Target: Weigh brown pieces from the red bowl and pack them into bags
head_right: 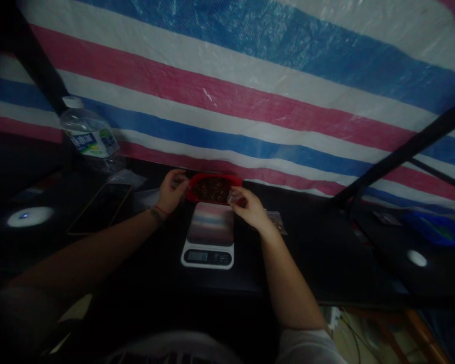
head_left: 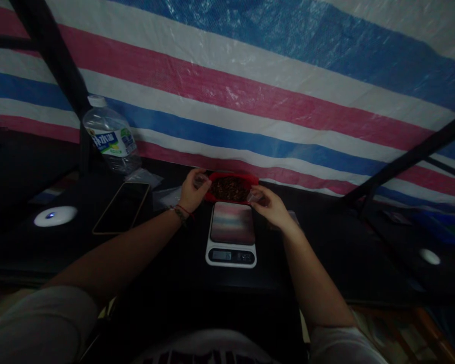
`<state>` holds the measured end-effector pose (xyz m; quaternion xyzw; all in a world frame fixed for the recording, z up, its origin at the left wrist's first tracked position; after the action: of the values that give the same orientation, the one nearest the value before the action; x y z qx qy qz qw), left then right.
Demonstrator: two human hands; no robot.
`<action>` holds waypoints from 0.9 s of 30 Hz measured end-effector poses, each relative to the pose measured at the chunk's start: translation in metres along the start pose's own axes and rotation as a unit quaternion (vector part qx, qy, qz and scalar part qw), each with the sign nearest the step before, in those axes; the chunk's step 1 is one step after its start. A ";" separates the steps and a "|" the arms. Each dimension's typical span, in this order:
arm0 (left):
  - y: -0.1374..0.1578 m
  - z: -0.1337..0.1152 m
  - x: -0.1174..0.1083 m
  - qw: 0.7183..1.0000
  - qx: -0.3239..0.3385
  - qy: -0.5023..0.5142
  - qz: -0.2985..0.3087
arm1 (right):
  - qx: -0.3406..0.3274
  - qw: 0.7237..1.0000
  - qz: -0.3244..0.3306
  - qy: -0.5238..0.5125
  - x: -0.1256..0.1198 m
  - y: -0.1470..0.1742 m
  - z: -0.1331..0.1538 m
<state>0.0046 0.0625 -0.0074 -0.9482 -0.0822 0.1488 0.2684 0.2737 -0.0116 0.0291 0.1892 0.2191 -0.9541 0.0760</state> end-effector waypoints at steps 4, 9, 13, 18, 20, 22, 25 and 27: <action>0.001 0.001 0.003 1.000 -0.001 0.000 0.023 | -0.042 0.998 0.043 0.037 0.009 0.003 0.016; 0.000 0.002 0.002 0.999 -0.012 0.007 0.034 | -0.063 0.993 0.071 0.065 0.018 0.007 0.025; -0.001 0.004 0.005 0.997 -0.043 0.010 0.066 | -0.055 0.994 0.057 0.080 0.020 0.008 0.023; 0.000 0.007 0.011 0.991 -0.089 -0.024 0.098 | -0.081 0.988 0.087 0.101 0.027 0.010 0.026; 0.001 0.007 0.013 0.986 -0.123 0.001 0.113 | -0.090 0.984 0.107 0.106 0.033 0.011 0.028; 0.002 0.006 0.015 0.977 -0.159 0.046 0.136 | -0.086 0.982 0.126 0.110 0.037 0.012 0.028; 0.004 0.004 0.018 0.960 -0.199 0.118 0.156 | -0.075 0.979 0.155 0.111 0.041 0.013 0.025; 0.004 0.003 0.019 0.952 -0.214 0.150 0.159 | -0.079 0.980 0.152 0.101 0.039 0.013 0.024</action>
<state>0.0216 0.0653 -0.0167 -0.9955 0.0810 0.0244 0.0418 0.2332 -0.0363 0.0284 0.3089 0.2693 -0.8871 0.2124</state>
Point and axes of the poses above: each hand's wrist, its own y-axis away from the middle knuckle, its own x-axis out of the palm, z = x × y, the point moved 3 cm from there along -y, towards the middle knuckle, and after that the axes turned 15 degrees about -y, right-handed, at the moved point
